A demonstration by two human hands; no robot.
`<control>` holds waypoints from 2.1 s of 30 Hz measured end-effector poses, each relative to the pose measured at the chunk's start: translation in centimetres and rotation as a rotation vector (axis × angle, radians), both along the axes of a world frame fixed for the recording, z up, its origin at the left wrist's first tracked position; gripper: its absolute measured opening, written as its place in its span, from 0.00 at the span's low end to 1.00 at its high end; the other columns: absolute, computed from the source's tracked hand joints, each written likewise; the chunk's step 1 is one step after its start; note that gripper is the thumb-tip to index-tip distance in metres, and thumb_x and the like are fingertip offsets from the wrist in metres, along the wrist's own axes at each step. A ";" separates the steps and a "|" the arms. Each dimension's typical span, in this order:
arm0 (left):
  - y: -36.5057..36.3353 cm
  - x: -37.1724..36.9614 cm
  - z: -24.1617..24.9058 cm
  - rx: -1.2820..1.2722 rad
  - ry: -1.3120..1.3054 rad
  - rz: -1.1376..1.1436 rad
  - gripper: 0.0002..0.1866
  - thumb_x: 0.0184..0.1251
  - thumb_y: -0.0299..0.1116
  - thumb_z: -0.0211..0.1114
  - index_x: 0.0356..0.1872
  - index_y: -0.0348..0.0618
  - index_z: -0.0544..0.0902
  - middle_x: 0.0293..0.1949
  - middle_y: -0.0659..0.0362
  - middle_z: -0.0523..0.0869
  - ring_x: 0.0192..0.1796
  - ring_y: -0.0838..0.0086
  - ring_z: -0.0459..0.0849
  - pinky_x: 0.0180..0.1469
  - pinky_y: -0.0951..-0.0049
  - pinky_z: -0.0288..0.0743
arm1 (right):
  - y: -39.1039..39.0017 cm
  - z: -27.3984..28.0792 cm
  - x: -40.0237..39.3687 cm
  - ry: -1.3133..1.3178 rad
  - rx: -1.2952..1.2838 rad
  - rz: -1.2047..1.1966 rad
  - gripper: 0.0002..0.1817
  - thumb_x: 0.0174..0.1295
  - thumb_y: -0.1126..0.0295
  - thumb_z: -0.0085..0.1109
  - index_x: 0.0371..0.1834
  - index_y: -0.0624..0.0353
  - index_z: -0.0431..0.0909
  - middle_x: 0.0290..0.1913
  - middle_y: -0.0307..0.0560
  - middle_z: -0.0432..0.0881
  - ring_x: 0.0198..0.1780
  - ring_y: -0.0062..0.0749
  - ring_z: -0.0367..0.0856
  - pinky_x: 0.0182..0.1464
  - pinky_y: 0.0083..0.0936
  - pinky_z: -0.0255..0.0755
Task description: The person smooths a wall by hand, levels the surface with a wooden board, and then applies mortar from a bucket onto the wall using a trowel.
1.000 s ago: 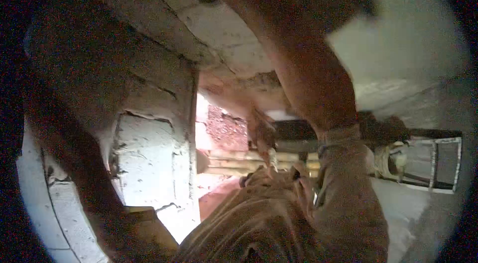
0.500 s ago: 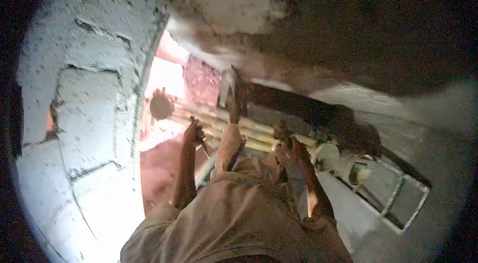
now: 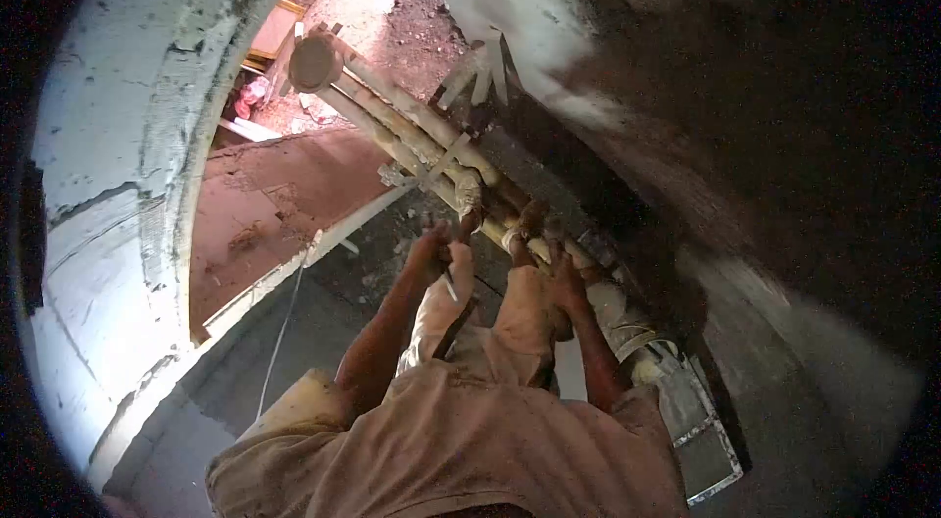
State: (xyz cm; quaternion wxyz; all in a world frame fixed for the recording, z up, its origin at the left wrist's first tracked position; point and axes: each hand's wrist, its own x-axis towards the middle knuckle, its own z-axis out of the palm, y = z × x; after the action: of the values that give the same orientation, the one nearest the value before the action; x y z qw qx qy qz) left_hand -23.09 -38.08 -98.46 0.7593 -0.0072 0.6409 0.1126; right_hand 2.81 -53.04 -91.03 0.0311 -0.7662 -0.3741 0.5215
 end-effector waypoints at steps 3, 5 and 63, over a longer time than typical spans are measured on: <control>-2.0 3.2 -4.1 0.040 -0.091 -0.115 0.19 0.69 0.54 0.66 0.42 0.50 0.78 0.27 0.65 0.74 0.24 0.78 0.73 0.25 0.74 0.67 | 0.2 -7.8 -2.9 0.184 -0.043 -0.264 0.46 0.56 0.69 0.69 0.75 0.62 0.50 0.66 0.68 0.71 0.67 0.65 0.70 0.64 0.46 0.69; -2.7 4.5 -7.3 0.101 -0.136 0.120 0.32 0.64 0.58 0.70 0.60 0.48 0.76 0.38 0.62 0.76 0.37 0.72 0.76 0.39 0.67 0.72 | 3.0 -9.0 -5.4 0.178 0.009 -0.239 0.45 0.56 0.71 0.68 0.74 0.62 0.50 0.64 0.67 0.72 0.65 0.65 0.72 0.62 0.47 0.70; 22.0 -9.6 -64.7 0.791 1.099 -0.506 0.50 0.62 0.47 0.70 0.80 0.71 0.46 0.71 0.30 0.56 0.71 0.30 0.59 0.72 0.39 0.54 | 34.4 0.4 26.0 -2.116 1.536 1.111 0.23 0.76 0.47 0.43 0.48 0.51 0.81 0.58 0.50 0.81 0.56 0.43 0.80 0.56 0.47 0.71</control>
State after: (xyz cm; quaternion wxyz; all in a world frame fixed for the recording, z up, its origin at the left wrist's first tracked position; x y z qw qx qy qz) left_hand -32.70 -16.08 -163.13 0.2761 0.4745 0.8233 0.1441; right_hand 28.77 -18.66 -90.66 -0.0627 -0.3376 -0.6541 -0.6740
